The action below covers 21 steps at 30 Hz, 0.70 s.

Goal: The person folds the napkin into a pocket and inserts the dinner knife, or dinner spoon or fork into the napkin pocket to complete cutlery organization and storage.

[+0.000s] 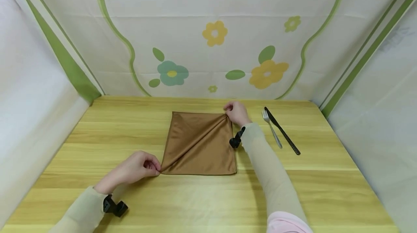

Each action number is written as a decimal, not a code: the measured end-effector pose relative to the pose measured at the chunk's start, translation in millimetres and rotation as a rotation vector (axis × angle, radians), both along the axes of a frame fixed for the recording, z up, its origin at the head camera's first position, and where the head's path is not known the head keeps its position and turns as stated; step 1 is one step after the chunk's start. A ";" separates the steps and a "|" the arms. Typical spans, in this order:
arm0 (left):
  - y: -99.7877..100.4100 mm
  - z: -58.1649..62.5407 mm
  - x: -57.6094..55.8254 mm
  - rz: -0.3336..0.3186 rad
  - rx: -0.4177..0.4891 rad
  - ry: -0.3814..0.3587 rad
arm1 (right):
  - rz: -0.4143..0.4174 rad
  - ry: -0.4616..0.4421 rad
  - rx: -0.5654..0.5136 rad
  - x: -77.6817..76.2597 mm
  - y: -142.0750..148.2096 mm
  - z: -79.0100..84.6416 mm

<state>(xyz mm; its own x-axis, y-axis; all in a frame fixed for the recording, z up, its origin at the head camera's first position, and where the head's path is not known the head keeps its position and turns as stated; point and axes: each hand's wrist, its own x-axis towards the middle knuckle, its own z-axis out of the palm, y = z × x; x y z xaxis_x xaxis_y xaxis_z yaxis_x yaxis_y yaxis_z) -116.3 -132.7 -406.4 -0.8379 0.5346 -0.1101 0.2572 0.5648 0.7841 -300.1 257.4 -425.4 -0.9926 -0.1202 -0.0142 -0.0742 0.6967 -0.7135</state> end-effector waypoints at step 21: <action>-6.2 34.6 -77.0 0.234 0.044 0.092 | 0.087 0.140 -0.095 36.7 -9.3 53.3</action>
<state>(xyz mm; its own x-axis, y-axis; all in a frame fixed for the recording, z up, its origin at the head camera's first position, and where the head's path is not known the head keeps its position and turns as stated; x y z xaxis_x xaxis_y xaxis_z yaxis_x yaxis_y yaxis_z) -193.3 -138.9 -371.7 -0.9448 0.3274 -0.0083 0.1952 0.5832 0.7885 -263.4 248.1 -372.1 -0.9699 -0.2001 0.1390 -0.2346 0.6133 -0.7542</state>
